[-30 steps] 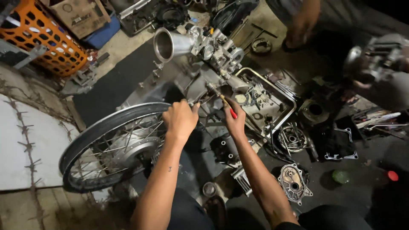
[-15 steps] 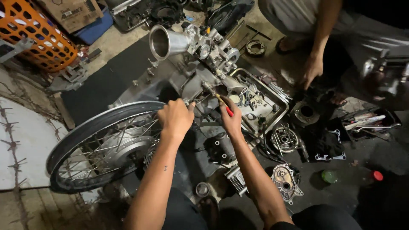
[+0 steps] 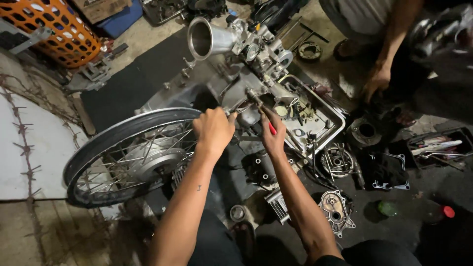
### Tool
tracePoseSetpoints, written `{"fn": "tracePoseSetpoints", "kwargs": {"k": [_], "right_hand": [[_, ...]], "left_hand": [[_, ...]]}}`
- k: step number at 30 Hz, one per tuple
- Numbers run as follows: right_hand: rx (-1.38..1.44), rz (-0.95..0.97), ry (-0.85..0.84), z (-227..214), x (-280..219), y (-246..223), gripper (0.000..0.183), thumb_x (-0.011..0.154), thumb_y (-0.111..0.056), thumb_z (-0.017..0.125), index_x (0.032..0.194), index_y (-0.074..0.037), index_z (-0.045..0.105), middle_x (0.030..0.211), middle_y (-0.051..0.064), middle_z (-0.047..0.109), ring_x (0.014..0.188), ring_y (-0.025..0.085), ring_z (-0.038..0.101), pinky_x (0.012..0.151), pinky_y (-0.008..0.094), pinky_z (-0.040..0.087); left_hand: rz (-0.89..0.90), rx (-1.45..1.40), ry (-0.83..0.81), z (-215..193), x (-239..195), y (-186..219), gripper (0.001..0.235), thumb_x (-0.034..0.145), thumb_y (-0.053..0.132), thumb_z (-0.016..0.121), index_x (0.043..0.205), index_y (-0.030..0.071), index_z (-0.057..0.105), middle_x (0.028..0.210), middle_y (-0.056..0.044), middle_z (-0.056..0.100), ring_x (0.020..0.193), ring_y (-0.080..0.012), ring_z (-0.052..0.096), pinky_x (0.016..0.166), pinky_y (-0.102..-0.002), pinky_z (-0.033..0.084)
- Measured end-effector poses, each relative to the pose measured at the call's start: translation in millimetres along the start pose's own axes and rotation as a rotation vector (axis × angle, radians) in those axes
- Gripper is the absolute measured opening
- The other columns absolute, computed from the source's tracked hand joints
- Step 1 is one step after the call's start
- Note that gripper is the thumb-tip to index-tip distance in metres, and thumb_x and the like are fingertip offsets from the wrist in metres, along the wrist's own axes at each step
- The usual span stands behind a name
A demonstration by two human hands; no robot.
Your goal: The person uses a screwdriver to work on a motorcycle engine block, then wipes the engine and their hands with a black cloth. They continue to manipulate small engine parts and tools on the floor around the engine.
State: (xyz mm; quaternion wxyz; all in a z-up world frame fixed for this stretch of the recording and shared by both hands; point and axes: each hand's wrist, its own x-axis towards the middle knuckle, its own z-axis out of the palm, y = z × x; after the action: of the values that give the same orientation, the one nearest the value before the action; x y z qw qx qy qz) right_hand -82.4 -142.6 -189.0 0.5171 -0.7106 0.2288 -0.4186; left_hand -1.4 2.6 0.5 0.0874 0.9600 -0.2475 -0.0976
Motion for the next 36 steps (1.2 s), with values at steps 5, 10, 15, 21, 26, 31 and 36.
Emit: {"fn": "tracePoseSetpoints", "kwargs": {"k": [5,10,15,21,26,31,36], "right_hand": [[0.096,0.002,0.025,-3,-6,23,0.028,0.106,-0.020,0.058,0.128,-0.007,0.071,0.116,0.022,0.073,0.115,0.037,0.067,0.106,0.052,0.046],[0.046,-0.061,0.016,2,2,17,0.025,0.103,-0.016,0.064,0.126,-0.011,0.073,0.113,0.019,0.074,0.112,0.036,0.068,0.103,0.049,0.048],[0.043,-0.093,0.003,0,-1,31,0.025,0.102,-0.016,0.066,0.125,-0.010,0.074,0.110,0.019,0.075,0.110,0.038,0.069,0.103,0.050,0.048],[-0.033,-0.062,0.012,-3,-10,24,0.025,0.103,-0.014,0.062,0.124,-0.010,0.073,0.109,0.021,0.075,0.110,0.040,0.069,0.100,0.049,0.049],[0.031,-0.189,-0.071,16,-23,1,0.023,0.097,-0.006,0.065,0.118,-0.003,0.071,0.102,0.026,0.072,0.099,0.044,0.070,0.094,0.051,0.051],[0.014,-0.296,-0.147,8,-7,3,0.023,0.096,-0.006,0.065,0.118,-0.003,0.071,0.099,0.022,0.071,0.096,0.045,0.069,0.093,0.053,0.051],[-0.116,-0.343,-0.116,-5,-7,13,0.028,0.095,-0.012,0.071,0.121,-0.005,0.073,0.105,0.017,0.072,0.101,0.041,0.070,0.094,0.049,0.053]], "left_hand": [[-0.017,-0.024,-0.041,0,-1,1,0.044,0.094,0.045,0.061,0.099,0.004,0.078,0.097,-0.019,0.078,0.100,-0.0403,0.075,0.086,-0.052,0.058],[-0.005,-0.031,-0.029,-5,2,1,0.044,0.094,0.044,0.060,0.098,0.004,0.078,0.096,-0.020,0.078,0.099,-0.0405,0.075,0.086,-0.053,0.058],[-0.011,-0.028,-0.037,-5,0,1,0.044,0.094,0.044,0.060,0.098,0.004,0.078,0.097,-0.019,0.078,0.100,-0.0398,0.075,0.086,-0.052,0.058],[-0.004,-0.036,-0.037,-4,-2,0,0.044,0.094,0.043,0.060,0.099,0.003,0.078,0.097,-0.021,0.078,0.100,-0.0414,0.075,0.087,-0.053,0.057],[-0.003,-0.030,-0.021,1,3,-3,0.044,0.094,0.045,0.061,0.098,0.005,0.078,0.096,-0.020,0.078,0.099,-0.0405,0.075,0.086,-0.052,0.058],[-0.001,-0.045,-0.023,-4,-1,-1,0.044,0.094,0.043,0.061,0.098,0.003,0.078,0.097,-0.021,0.078,0.100,-0.0420,0.074,0.085,-0.054,0.057],[-0.005,-0.049,-0.042,-2,-1,-1,0.045,0.093,0.044,0.062,0.098,0.003,0.078,0.096,-0.021,0.078,0.100,-0.0418,0.074,0.085,-0.053,0.058]]}}
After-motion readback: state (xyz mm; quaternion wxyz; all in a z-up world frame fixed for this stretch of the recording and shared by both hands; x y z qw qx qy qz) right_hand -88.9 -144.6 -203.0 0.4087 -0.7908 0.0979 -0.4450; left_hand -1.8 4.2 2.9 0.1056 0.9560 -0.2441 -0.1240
